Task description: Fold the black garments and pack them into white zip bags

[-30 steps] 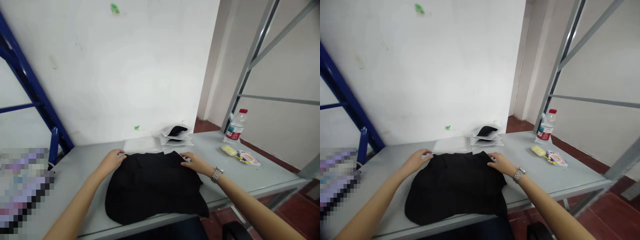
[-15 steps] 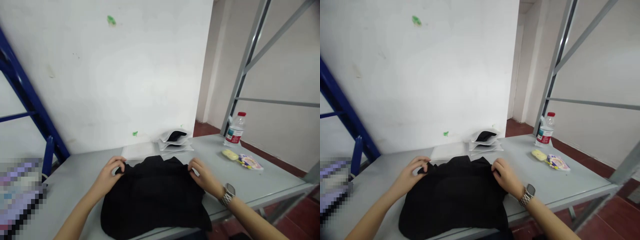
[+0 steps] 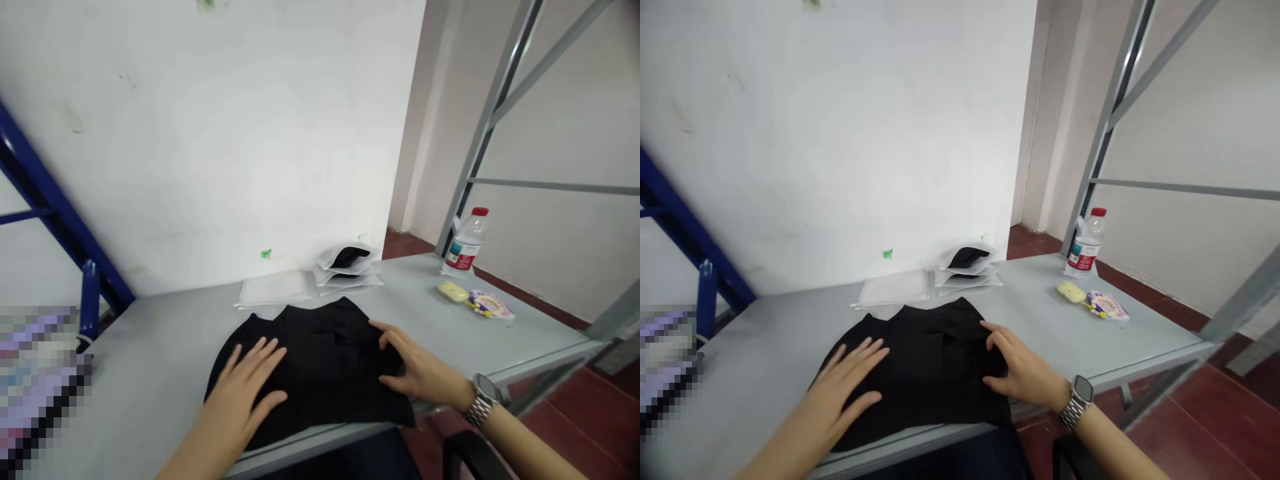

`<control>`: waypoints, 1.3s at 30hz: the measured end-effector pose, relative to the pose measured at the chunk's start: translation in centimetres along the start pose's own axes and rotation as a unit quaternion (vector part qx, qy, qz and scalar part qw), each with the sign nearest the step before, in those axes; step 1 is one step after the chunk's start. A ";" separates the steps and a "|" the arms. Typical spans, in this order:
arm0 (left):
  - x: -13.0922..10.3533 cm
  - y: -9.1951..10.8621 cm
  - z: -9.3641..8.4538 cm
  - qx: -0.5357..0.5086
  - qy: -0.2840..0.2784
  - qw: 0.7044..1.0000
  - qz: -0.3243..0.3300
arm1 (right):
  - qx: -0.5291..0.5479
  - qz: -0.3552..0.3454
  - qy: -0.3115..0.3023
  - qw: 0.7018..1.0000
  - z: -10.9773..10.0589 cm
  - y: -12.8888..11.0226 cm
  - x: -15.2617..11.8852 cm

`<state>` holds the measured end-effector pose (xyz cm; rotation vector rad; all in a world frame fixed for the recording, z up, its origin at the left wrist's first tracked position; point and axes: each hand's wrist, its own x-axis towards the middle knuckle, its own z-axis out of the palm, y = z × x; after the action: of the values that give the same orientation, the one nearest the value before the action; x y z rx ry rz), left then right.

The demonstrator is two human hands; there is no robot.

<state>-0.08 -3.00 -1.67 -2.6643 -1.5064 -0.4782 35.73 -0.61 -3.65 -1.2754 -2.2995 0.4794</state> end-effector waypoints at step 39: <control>-3.4 2.2 4.5 0.007 0.063 0.985 -0.162 | -0.100 -0.224 -0.042 0.968 4.5 -7.9 9.6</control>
<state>1.24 -6.18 -6.68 -2.3338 -1.9001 -0.6347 23.34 3.31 -1.22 -0.7837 -2.6572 0.1477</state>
